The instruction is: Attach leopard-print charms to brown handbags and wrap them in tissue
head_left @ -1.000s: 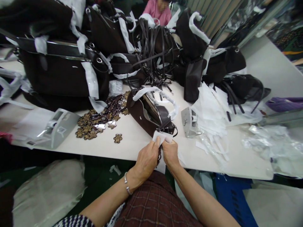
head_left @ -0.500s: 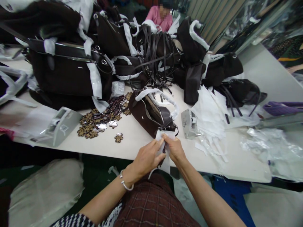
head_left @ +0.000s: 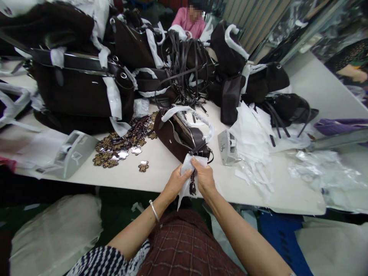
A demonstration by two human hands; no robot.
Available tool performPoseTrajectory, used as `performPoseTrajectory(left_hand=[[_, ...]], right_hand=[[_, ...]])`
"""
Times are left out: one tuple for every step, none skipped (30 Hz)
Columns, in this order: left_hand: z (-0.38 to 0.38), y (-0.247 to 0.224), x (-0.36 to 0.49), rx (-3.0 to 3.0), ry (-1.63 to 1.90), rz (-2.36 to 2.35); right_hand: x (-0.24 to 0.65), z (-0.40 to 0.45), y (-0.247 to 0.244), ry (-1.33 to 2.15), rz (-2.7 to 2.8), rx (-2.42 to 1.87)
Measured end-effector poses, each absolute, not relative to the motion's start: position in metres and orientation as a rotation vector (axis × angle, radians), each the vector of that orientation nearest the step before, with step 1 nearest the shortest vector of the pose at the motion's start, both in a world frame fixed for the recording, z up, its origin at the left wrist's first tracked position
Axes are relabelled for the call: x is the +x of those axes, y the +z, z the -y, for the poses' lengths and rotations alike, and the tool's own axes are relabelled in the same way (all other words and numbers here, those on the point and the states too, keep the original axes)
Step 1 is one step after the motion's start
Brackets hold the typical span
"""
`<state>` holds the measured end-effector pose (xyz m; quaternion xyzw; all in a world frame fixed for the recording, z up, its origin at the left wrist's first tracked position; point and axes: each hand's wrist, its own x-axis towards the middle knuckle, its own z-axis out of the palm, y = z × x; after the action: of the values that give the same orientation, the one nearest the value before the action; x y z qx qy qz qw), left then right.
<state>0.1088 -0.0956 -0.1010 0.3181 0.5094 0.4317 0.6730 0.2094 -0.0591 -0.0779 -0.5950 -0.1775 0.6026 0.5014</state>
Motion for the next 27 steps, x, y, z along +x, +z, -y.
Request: performPoseTrajectory(left_hand=[[0.095,-0.100,0.107,0.720,0.974,-1.183],[0.095,-0.099,0.105,0.736,0.970,-1.224],[0.094,-0.098,0.103,0.768,0.962,-1.267],[0.093,-0.097,0.100,0.815,0.954,-1.311],[0.091,-0.096,0.098,0.877,0.942,-1.351],[0.090,-0.094,0.096,0.949,0.927,-1.386],[0.089,-0.093,0.094,1.024,0.913,-1.415],[0.088,-0.092,0.093,1.093,0.902,-1.438],[0.087,-0.091,0.093,1.145,0.895,-1.450],[0.086,-0.090,0.093,1.169,0.892,-1.448],[0.086,-0.090,0.093,1.160,0.893,-1.431],[0.085,-0.090,0.093,1.120,0.897,-1.397],[0.085,-0.091,0.093,1.052,0.907,-1.350],[0.084,-0.092,0.094,0.968,0.921,-1.300],[0.084,-0.094,0.095,0.878,0.939,-1.256],[0.084,-0.095,0.096,0.796,0.956,-1.226],[0.084,-0.096,0.096,0.731,0.968,-1.213],[0.084,-0.096,0.097,0.690,0.975,-1.214],[0.084,-0.096,0.098,0.678,0.975,-1.228],[0.083,-0.096,0.099,0.698,0.970,-1.253],[0.083,-0.096,0.100,0.747,0.963,-1.286],[0.082,-0.095,0.100,0.814,0.955,-1.324],[0.081,-0.094,0.100,0.888,0.947,-1.363],[0.081,-0.093,0.100,0.959,0.937,-1.398],[0.080,-0.092,0.100,1.020,0.923,-1.430],[0.079,-0.091,0.100,1.075,0.909,-1.462],[0.078,-0.089,0.100,1.125,0.892,-1.498]], right_hand=[[0.212,0.059,-0.078,1.480,0.423,-1.430],[0.216,0.060,-0.078,1.525,0.434,-1.412],[0.221,0.060,-0.079,1.587,0.461,-1.386],[0.227,0.062,-0.079,1.656,0.499,-1.358],[0.232,0.063,-0.080,1.714,0.541,-1.338],[0.236,0.065,-0.081,1.746,0.581,-1.335],[0.239,0.066,-0.082,1.746,0.612,-1.348],[0.241,0.067,-0.083,1.718,0.633,-1.373],[0.242,0.067,-0.085,1.675,0.652,-1.398],[0.241,0.067,-0.086,1.630,0.675,-1.421],[0.241,0.067,-0.087,1.590,0.706,-1.440],[0.240,0.067,-0.089,1.558,0.742,-1.456],[0.239,0.067,-0.090,1.528,0.779,-1.471],[0.238,0.067,-0.091,1.504,0.813,-1.486],[0.239,0.068,-0.092,1.484,0.843,-1.499],[0.239,0.069,-0.094,1.467,0.871,-1.509],[0.241,0.071,-0.095,1.448,0.899,-1.518],[0.242,0.072,-0.096,1.428,0.928,-1.527],[0.243,0.073,-0.097,1.407,0.956,-1.537],[0.244,0.074,-0.098,1.388,0.982,-1.546],[0.244,0.074,-0.099,1.371,1.002,-1.556],[0.244,0.074,-0.099,1.360,1.016,-1.568],[0.243,0.074,-0.100,1.352,1.022,-1.581],[0.241,0.073,-0.100,1.347,1.020,-1.593],[0.240,0.072,-0.100,1.342,1.008,-1.604],[0.238,0.070,-0.100,1.340,0.990,-1.610],[0.236,0.069,-0.099,1.340,0.966,-1.613]])
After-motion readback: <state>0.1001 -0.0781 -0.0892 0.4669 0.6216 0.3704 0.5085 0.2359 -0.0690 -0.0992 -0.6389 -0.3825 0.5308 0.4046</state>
